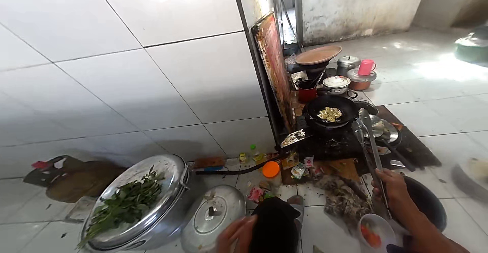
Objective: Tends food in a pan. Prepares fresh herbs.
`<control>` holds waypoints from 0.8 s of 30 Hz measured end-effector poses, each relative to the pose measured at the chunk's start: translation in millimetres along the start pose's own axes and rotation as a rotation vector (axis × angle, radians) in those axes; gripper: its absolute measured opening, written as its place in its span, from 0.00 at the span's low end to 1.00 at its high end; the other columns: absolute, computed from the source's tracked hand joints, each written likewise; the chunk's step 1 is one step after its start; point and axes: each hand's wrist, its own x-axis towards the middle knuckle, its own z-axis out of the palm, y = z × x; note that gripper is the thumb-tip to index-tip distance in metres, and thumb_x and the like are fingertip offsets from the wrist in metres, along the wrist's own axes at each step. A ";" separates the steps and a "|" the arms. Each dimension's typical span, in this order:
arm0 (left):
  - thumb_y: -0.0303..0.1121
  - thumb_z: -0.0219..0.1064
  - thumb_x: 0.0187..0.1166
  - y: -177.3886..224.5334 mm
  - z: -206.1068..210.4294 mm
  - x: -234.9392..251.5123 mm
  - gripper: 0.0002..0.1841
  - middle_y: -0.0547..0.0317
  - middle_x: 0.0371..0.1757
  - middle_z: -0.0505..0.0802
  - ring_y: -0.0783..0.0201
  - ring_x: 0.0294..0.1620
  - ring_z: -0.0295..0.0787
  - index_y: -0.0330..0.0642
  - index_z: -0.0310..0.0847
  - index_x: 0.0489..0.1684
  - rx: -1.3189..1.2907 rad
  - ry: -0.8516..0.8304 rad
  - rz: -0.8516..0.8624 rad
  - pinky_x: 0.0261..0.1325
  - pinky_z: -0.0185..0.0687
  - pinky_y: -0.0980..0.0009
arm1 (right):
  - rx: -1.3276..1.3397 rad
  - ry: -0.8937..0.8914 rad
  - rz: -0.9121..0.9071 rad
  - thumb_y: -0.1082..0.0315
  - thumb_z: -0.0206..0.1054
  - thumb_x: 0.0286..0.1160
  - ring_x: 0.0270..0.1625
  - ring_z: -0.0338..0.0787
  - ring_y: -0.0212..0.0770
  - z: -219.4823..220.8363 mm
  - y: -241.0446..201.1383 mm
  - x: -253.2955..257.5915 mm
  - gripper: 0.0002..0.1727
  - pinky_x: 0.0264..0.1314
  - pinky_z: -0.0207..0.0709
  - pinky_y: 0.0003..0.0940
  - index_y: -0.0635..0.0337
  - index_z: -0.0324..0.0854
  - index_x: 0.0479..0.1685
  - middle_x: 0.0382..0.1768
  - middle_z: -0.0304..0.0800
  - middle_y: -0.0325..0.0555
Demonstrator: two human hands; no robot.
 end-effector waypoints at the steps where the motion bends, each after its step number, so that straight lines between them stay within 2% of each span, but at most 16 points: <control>1: 0.39 0.59 0.82 9.9 14.3 22.0 0.31 0.24 0.81 0.70 0.37 0.81 0.69 0.27 0.68 0.82 0.036 -0.042 0.090 0.78 0.71 0.46 | -0.009 0.010 -0.008 0.62 0.51 0.94 0.08 0.73 0.34 -1.7 0.7 2.7 0.13 0.09 0.70 0.28 0.62 0.74 0.45 0.13 0.74 0.42; 3: 0.41 0.65 0.78 18.3 48.0 55.9 0.31 0.30 0.84 0.70 0.36 0.81 0.71 0.38 0.73 0.82 0.114 -0.099 0.210 0.73 0.76 0.44 | -0.041 0.018 -0.027 0.63 0.51 0.94 0.08 0.73 0.34 -5.5 1.0 7.6 0.13 0.09 0.70 0.28 0.62 0.74 0.43 0.13 0.74 0.42; 5: 0.34 0.70 0.74 11.4 88.0 77.3 0.31 0.31 0.85 0.69 0.39 0.81 0.72 0.40 0.74 0.81 0.021 -0.131 0.277 0.75 0.78 0.51 | -0.069 0.029 -0.041 0.62 0.52 0.94 0.08 0.73 0.33 -8.4 1.3 10.3 0.14 0.09 0.69 0.27 0.62 0.76 0.45 0.14 0.75 0.42; 7: 0.31 0.70 0.73 -4.4 119.7 88.3 0.31 0.30 0.85 0.66 0.40 0.77 0.76 0.38 0.74 0.81 -0.047 -0.239 0.265 0.70 0.82 0.53 | -0.097 0.033 -0.051 0.62 0.52 0.93 0.09 0.73 0.34 -11.3 0.7 13.5 0.14 0.10 0.70 0.28 0.63 0.77 0.48 0.16 0.76 0.43; 10: 0.29 0.70 0.75 -7.3 121.8 89.7 0.27 0.28 0.86 0.64 0.34 0.74 0.77 0.33 0.78 0.76 -0.043 -0.468 0.121 0.68 0.83 0.50 | -0.178 0.046 -0.074 0.63 0.53 0.93 0.11 0.72 0.34 -14.8 2.2 18.8 0.14 0.12 0.70 0.28 0.64 0.78 0.50 0.18 0.75 0.44; 13: 0.27 0.69 0.75 -6.0 111.7 85.6 0.25 0.28 0.84 0.67 0.36 0.70 0.81 0.34 0.79 0.74 -0.053 -0.484 0.133 0.63 0.85 0.50 | -0.276 0.054 -0.086 0.62 0.54 0.93 0.13 0.73 0.35 -16.1 0.8 26.6 0.15 0.16 0.71 0.30 0.66 0.80 0.53 0.20 0.76 0.46; 16: 0.27 0.69 0.75 -9.5 106.9 83.4 0.24 0.28 0.83 0.69 0.39 0.64 0.85 0.33 0.81 0.72 -0.049 -0.494 0.151 0.60 0.86 0.52 | -0.367 0.063 -0.077 0.63 0.55 0.92 0.15 0.75 0.37 -18.0 4.9 34.2 0.15 0.19 0.73 0.33 0.67 0.81 0.52 0.20 0.76 0.48; 20: 0.26 0.69 0.75 -15.4 101.6 85.8 0.20 0.31 0.78 0.76 0.45 0.57 0.89 0.33 0.84 0.67 -0.049 -0.546 0.199 0.56 0.88 0.57 | -0.677 0.027 -0.039 0.61 0.59 0.91 0.23 0.77 0.47 -24.4 24.0 49.2 0.17 0.29 0.75 0.46 0.70 0.81 0.47 0.28 0.79 0.56; 22: 0.24 0.68 0.75 -10.5 95.0 87.4 0.19 0.31 0.73 0.80 0.47 0.52 0.90 0.31 0.85 0.64 -0.128 -0.503 0.239 0.53 0.89 0.59 | -0.832 -0.042 -0.053 0.62 0.63 0.88 0.35 0.83 0.56 -29.4 38.8 56.4 0.18 0.43 0.77 0.57 0.75 0.81 0.49 0.39 0.83 0.66; 24: 0.21 0.68 0.74 -7.2 85.8 87.0 0.17 0.31 0.70 0.83 0.51 0.51 0.91 0.29 0.86 0.61 -0.238 -0.394 0.283 0.54 0.89 0.62 | -0.941 -0.154 -0.152 0.64 0.65 0.84 0.51 0.85 0.70 -35.2 61.2 64.3 0.19 0.58 0.74 0.69 0.80 0.81 0.51 0.50 0.84 0.77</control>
